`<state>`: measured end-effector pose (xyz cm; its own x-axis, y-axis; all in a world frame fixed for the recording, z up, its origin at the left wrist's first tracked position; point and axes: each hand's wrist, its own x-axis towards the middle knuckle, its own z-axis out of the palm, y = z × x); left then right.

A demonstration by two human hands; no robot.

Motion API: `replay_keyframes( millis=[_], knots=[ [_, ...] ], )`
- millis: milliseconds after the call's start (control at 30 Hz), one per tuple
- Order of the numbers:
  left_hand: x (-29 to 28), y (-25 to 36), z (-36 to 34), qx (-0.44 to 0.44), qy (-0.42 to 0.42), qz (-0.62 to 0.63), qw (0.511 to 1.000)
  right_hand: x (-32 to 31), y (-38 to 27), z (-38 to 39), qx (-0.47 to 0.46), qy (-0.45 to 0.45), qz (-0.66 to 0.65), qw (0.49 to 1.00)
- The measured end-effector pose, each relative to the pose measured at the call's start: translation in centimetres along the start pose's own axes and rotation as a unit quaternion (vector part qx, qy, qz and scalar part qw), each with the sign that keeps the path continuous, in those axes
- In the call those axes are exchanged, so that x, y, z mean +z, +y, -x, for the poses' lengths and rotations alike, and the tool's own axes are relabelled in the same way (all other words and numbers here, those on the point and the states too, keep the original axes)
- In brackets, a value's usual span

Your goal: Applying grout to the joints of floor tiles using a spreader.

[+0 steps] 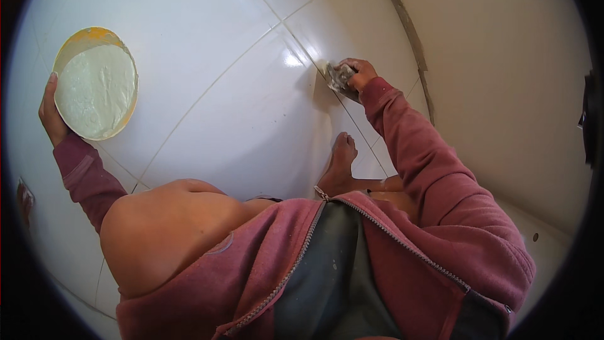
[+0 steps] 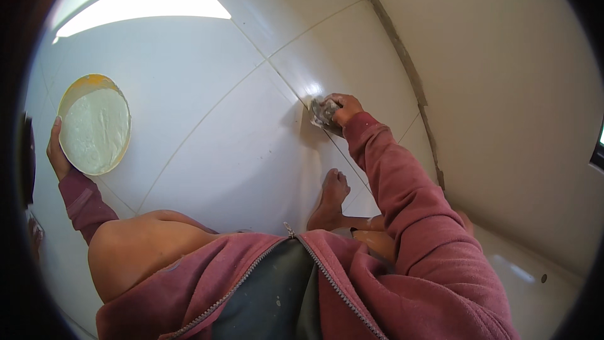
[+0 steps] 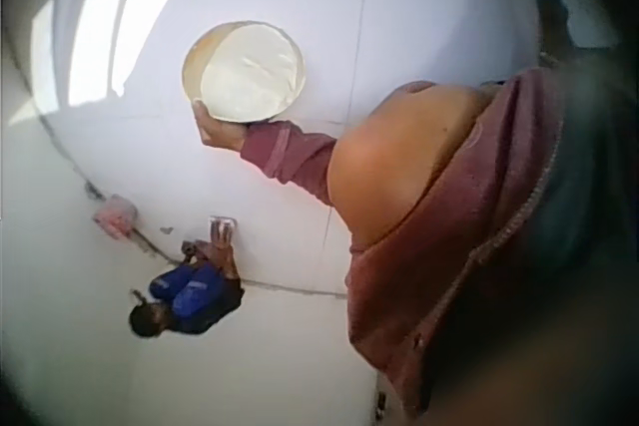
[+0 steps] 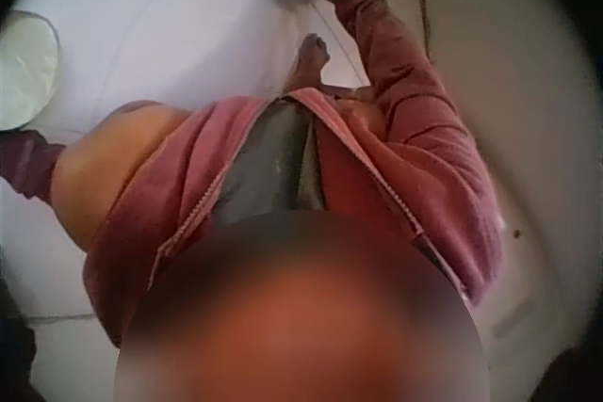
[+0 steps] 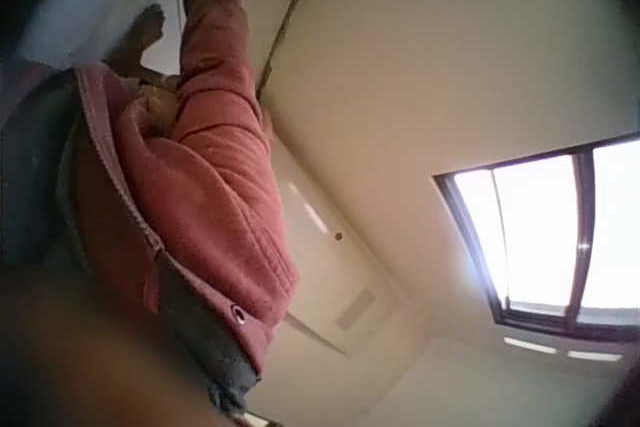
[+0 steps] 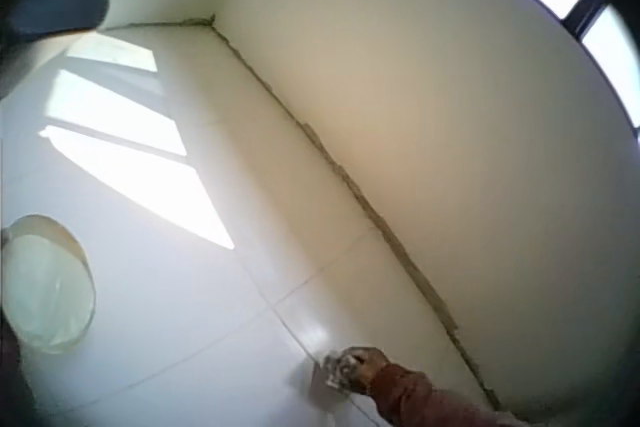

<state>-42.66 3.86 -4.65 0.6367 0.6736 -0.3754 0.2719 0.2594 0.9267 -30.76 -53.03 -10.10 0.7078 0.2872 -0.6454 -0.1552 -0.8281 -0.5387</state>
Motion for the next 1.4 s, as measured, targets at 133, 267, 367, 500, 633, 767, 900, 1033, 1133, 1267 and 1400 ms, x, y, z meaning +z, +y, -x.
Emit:
replay_keyframes(
  millis=[133,267,367,500,633,767,900,1033,1133,1267,1400],
  knots=[
    [0.0,-0.1,-0.1,-0.020,-0.003,0.003,1.000,3.1,-0.6,-0.7,0.032,0.158,-0.008,0.987],
    [0.0,-0.2,0.0,0.028,0.011,-0.032,0.999,4.6,-1.1,-0.9,0.069,0.162,-0.081,0.981],
    [0.2,0.0,0.0,0.006,0.011,-0.032,0.999,4.5,-1.8,-0.9,0.074,0.213,-0.003,0.974],
    [0.3,0.1,0.0,0.019,0.009,-0.019,1.000,4.3,-3.6,-1.3,0.063,0.105,-0.016,0.992],
    [0.3,0.0,0.0,-0.001,0.021,-0.034,0.999,4.5,-5.3,-2.4,0.072,0.153,-0.050,0.984],
    [0.3,0.0,0.1,0.015,0.009,-0.014,1.000,4.1,-6.5,-3.7,0.052,0.183,0.027,0.981],
    [0.4,0.1,0.2,0.009,-0.007,-0.015,1.000,4.1,-7.3,-4.3,0.116,0.087,-0.043,0.988],
    [0.4,0.3,0.3,-0.031,-0.018,0.010,0.999,4.3,-7.9,-4.3,0.014,0.220,0.114,0.969],
    [0.5,0.3,0.1,-0.015,-0.010,-0.003,1.000,3.1,-8.6,-5.1,0.041,0.123,0.043,0.991],
    [0.4,0.2,-0.1,0.030,-0.009,-0.047,0.998,0.1,-10.8,-8.8,-0.091,0.103,0.086,0.987],
    [0.2,0.1,-0.1,0.020,0.002,-0.053,0.998,-0.3,-11.6,-10.9,-0.077,0.015,0.239,0.968]
  ],
)
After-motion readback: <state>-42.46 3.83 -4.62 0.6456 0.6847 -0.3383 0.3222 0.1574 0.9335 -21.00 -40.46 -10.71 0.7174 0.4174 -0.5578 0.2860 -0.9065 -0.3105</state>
